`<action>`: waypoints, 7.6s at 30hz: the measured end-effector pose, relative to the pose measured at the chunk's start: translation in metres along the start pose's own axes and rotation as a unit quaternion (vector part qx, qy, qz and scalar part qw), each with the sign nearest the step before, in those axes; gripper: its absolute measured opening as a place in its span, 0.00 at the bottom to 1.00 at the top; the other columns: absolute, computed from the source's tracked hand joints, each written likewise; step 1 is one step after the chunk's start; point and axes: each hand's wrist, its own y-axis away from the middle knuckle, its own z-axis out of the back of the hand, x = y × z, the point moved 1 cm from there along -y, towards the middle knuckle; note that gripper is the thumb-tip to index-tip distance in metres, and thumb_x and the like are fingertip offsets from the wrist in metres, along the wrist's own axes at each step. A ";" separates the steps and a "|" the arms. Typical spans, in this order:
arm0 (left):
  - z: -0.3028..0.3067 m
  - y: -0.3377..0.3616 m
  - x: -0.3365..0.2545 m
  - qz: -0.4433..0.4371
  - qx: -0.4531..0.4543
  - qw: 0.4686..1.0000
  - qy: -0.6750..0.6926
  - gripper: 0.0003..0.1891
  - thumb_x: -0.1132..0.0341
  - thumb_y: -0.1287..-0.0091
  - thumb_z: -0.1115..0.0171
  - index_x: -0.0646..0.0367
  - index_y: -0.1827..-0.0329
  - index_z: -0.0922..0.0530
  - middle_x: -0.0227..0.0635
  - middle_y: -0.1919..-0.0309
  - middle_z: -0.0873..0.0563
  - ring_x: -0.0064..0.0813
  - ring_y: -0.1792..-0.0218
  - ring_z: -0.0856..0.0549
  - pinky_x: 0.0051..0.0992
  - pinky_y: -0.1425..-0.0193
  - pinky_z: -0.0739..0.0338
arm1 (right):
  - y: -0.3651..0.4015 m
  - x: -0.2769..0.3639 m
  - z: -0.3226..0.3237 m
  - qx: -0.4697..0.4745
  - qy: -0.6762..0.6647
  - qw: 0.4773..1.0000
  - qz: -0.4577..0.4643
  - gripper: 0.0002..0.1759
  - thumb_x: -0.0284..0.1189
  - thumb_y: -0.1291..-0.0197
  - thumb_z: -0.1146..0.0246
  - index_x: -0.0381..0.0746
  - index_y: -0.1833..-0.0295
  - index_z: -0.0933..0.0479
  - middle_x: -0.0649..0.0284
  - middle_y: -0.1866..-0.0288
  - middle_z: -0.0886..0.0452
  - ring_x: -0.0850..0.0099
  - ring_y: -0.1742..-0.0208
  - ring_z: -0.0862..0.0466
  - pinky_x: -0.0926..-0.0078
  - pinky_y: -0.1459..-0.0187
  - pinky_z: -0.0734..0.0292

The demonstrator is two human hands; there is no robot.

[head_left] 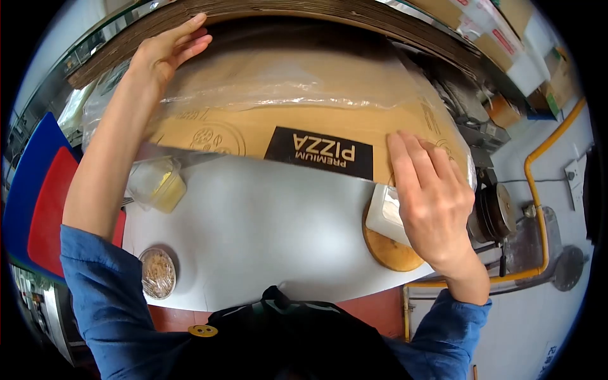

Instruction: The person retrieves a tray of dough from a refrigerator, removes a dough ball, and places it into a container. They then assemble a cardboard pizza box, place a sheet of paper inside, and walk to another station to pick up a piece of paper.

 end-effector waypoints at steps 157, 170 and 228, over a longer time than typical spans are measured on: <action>0.284 0.859 0.036 -0.174 -0.523 0.828 0.101 0.25 0.68 0.37 0.34 0.61 0.38 0.30 0.34 0.43 0.21 0.30 0.43 0.22 0.32 0.39 0.26 | -0.048 0.436 0.059 0.290 -0.840 0.447 0.099 0.43 0.29 0.44 0.33 0.36 0.26 0.47 0.53 0.43 0.23 0.67 0.52 0.19 0.72 0.52 0.23; 0.101 0.815 0.007 -0.233 -0.280 0.622 -0.693 0.15 0.67 0.50 0.39 0.51 0.58 0.14 0.30 0.57 0.14 0.35 0.53 0.19 0.35 0.53 0.22 | 0.048 0.473 -0.022 0.497 -0.744 0.447 0.008 0.27 0.35 0.41 0.35 0.28 0.43 0.30 0.58 0.50 0.19 0.68 0.48 0.20 0.67 0.43 0.26; 0.110 0.679 0.154 0.211 0.121 0.928 -0.282 0.14 0.81 0.40 0.41 0.62 0.51 0.17 0.39 0.55 0.15 0.28 0.54 0.17 0.24 0.48 0.23 | 0.381 0.211 0.069 0.255 -0.724 0.471 -0.434 0.07 0.16 0.46 0.38 0.34 0.62 0.18 0.58 0.56 0.15 0.66 0.38 0.25 0.66 0.38 0.30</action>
